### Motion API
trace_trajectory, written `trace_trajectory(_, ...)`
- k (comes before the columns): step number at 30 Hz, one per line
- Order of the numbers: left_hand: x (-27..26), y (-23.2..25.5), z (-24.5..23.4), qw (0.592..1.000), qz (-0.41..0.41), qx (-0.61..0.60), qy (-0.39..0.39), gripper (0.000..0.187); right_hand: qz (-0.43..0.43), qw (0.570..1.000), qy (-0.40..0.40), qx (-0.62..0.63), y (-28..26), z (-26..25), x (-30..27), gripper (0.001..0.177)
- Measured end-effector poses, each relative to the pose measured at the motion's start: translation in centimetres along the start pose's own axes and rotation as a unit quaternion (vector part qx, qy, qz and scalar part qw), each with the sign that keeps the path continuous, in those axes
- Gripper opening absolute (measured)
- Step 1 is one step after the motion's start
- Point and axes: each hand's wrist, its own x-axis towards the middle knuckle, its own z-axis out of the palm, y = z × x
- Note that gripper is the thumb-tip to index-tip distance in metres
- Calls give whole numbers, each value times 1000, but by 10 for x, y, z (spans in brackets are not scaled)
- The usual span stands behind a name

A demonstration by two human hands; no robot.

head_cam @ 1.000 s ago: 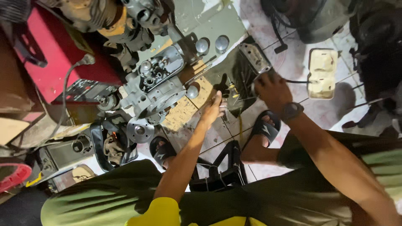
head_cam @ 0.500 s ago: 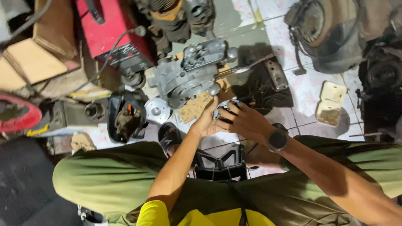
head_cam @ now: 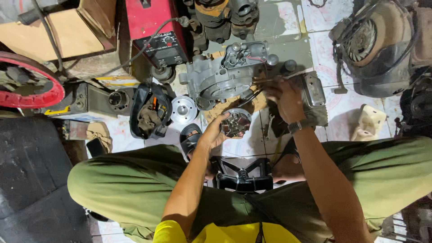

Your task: The person sits on the floor and uses a screwdriver to tighten screws on a disassembled engine block. They then pick up a small metal component, place it into the engine, and continue to secure it with the screwdriver.

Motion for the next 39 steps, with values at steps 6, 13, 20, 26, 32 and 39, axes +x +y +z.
trace_trajectory(6,-8,1,-8,999,17,-27,-28,60,121,941,-82,306,34,0,-5,23)
trace_trajectory(13,-15,2,-15,999,22,-38,-6,61,167,966,30,194,20,32,10,33)
trace_trajectory(20,-20,-1,-17,999,28,-20,7,71,213,962,1,172,11,44,22,30)
trace_trajectory(26,-17,-11,-23,996,40,23,77,70,219,962,133,-94,22,75,12,14)
trace_trajectory(32,-18,-13,-35,978,55,117,161,72,246,950,157,-111,59,100,-23,10)
trace_trajectory(39,-24,-7,-27,916,31,293,273,68,248,957,74,-131,64,111,-26,24)
